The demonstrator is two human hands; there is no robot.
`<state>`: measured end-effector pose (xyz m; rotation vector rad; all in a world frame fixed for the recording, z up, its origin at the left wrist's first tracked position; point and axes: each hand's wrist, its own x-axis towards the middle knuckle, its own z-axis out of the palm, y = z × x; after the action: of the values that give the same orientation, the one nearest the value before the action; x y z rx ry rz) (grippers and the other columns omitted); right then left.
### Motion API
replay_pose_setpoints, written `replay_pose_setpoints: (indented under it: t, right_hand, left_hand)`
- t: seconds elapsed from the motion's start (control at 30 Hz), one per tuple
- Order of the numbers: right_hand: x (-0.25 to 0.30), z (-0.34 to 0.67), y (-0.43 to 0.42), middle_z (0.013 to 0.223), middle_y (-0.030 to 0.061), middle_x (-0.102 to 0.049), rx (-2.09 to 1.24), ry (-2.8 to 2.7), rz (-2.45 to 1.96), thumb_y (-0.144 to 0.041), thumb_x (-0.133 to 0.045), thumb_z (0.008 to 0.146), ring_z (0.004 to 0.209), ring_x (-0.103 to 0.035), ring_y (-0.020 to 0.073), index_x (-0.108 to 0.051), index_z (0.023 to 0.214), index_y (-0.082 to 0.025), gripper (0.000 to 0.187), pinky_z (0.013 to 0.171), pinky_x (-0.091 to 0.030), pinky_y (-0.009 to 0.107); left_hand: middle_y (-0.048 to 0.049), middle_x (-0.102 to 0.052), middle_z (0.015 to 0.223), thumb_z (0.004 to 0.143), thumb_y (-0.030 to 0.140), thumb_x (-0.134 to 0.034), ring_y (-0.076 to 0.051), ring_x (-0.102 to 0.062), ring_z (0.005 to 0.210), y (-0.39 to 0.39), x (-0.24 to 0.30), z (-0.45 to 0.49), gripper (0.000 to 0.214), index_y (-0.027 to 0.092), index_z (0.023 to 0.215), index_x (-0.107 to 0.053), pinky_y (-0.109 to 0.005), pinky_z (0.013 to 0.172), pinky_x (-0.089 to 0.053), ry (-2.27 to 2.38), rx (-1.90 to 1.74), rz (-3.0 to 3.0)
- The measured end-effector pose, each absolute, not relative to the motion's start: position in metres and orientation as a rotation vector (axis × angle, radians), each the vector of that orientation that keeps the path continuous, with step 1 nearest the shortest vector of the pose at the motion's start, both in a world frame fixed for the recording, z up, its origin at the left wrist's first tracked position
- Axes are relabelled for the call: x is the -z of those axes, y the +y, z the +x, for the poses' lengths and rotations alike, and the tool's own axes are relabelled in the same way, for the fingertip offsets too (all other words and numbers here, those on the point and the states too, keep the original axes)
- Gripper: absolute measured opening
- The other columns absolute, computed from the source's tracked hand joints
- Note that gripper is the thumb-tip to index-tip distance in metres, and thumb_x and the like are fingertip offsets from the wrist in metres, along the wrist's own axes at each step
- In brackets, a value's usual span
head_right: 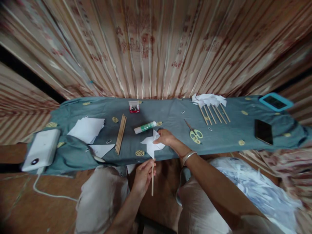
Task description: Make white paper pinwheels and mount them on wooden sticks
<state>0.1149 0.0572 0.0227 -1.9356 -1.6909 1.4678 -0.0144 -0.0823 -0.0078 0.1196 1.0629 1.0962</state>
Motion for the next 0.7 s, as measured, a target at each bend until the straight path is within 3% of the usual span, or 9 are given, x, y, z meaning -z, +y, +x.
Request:
replay_pose_setpoints:
  t: [0.23,0.7]
  right_hand:
    - [-0.027,0.114,0.062,0.06,0.0003,-0.063,-1.456,-1.686,-2.015,-0.013,-0.075,0.058,0.058,-0.06,0.0143,-0.063,0.068,-0.013,0.015,0.054,-0.046,0.022]
    - [-0.027,0.115,0.069,0.058,0.0014,-0.064,-1.53,-1.673,-2.023,-0.011,-0.076,0.055,0.055,-0.058,0.0155,-0.066,0.067,-0.012,0.015,0.051,-0.044,0.024]
  left_hand:
    - [0.0001,-0.06,0.056,0.04,0.041,-0.089,-0.005,-0.048,0.039,-0.081,0.001,-0.014,0.046,0.009,0.064,-0.069,-0.021,0.043,-0.031,1.032,-1.126,0.142]
    - [0.0003,-0.06,0.058,0.045,0.042,-0.086,-0.004,-0.045,0.039,-0.079,0.011,-0.015,0.043,0.01,0.069,-0.071,-0.021,0.042,-0.032,1.041,-1.103,0.198]
